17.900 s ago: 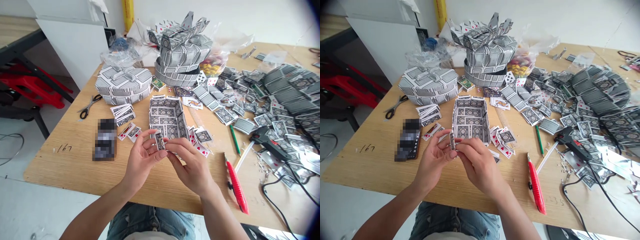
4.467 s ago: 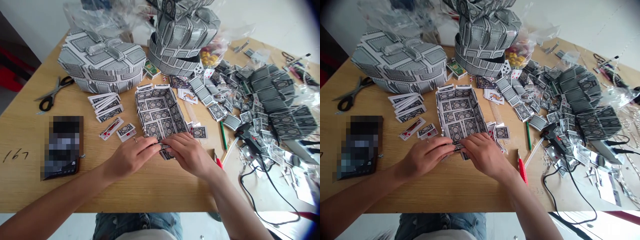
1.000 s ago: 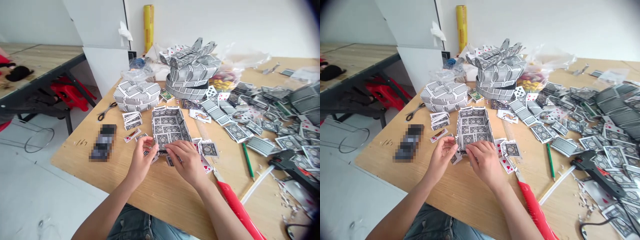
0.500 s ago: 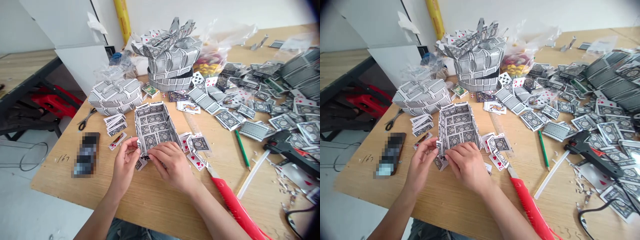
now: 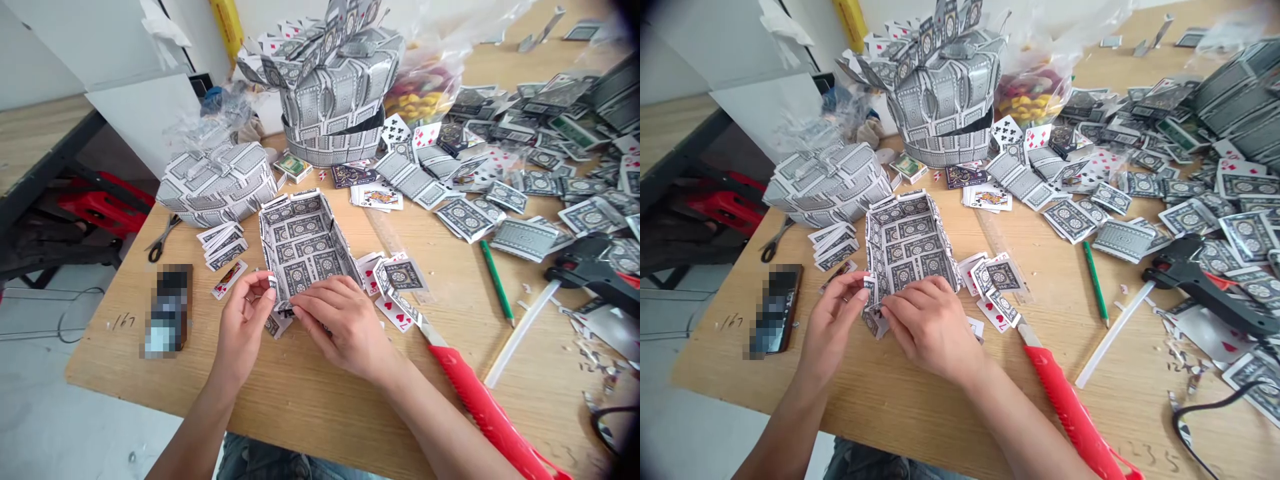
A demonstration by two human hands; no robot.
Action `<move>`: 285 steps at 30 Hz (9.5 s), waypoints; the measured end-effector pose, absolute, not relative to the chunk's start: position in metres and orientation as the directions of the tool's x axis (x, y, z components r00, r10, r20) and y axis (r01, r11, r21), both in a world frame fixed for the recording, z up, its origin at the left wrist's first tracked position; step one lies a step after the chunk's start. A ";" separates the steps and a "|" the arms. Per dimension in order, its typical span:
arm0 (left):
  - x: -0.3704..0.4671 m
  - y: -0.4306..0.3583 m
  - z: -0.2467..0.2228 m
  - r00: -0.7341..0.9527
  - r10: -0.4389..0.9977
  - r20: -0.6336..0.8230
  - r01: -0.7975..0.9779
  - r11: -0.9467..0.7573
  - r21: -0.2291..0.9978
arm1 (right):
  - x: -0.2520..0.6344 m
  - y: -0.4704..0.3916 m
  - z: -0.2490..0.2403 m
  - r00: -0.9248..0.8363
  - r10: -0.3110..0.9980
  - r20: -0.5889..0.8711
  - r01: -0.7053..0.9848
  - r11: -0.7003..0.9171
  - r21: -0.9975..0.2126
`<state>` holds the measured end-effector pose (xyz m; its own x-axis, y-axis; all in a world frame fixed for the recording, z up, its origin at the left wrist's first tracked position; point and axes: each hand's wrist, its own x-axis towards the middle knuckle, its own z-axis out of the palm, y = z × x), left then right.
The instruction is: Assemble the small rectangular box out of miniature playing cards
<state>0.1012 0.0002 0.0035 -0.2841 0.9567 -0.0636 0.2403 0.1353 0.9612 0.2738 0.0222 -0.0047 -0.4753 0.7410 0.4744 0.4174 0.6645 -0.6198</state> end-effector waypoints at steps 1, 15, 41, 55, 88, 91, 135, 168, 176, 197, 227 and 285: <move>0.100 0.000 0.002 -0.285 0.956 -0.066 0.234 0.136 0.963 | 0.274 0.022 -0.004 -0.477 0.743 0.470 0.417 0.662 -0.623; 0.091 0.001 0.011 -0.176 0.979 -0.102 0.276 0.149 0.949 | 0.276 0.022 -0.001 -0.511 0.758 0.406 0.420 0.632 -0.651; 0.092 0.008 0.013 -0.170 0.976 -0.136 0.295 0.182 0.938 | 0.277 0.022 -0.001 -0.484 0.757 0.439 0.430 0.643 -0.634; 0.093 0.006 0.010 -0.166 0.979 -0.117 0.226 0.153 0.962 | 0.275 0.023 -0.007 -0.466 0.770 0.435 0.494 0.635 -0.594; 0.094 0.000 -0.001 -0.108 0.984 -0.143 0.014 0.145 0.989 | 0.277 0.023 -0.005 -0.513 0.774 0.373 0.502 0.622 -0.601; 0.094 0.001 -0.002 -0.099 0.987 -0.129 0.016 0.131 0.991 | 0.277 0.024 -0.005 -0.529 0.763 0.371 0.511 0.635 -0.579; 0.053 0.002 -0.016 0.412 0.822 0.393 0.588 -0.569 0.575 | 0.267 0.027 0.005 -0.696 0.694 0.184 0.645 0.717 -0.265; 0.067 -0.020 -0.031 0.493 0.514 0.702 0.834 -0.508 -0.214 | 0.258 0.052 0.050 -0.798 0.592 -0.115 0.603 0.780 -0.166; 0.077 -0.020 -0.028 0.470 0.579 0.666 0.866 -0.451 -0.219 | 0.259 0.053 0.047 -0.831 0.553 -0.063 0.541 0.776 -0.324; 0.078 -0.015 -0.030 0.360 0.622 0.695 0.888 -0.457 -0.051 | 0.271 0.055 0.036 -0.888 0.457 0.058 0.422 0.856 -0.299; 0.074 -0.006 -0.030 0.087 0.866 0.493 0.608 -0.438 0.662 | 0.257 0.062 0.029 -0.884 0.458 -0.091 0.462 0.828 -0.318; 0.073 0.050 0.028 0.652 0.755 -0.068 0.753 -0.636 0.168 | 0.255 0.059 0.032 -0.814 0.552 -0.179 0.575 0.809 -0.121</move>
<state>0.0735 0.0495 0.0282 0.6522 0.7550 -0.0684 0.7535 -0.6357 0.1679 0.2549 0.0589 0.0319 -0.8142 0.5523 -0.1787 0.5753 0.8090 -0.1209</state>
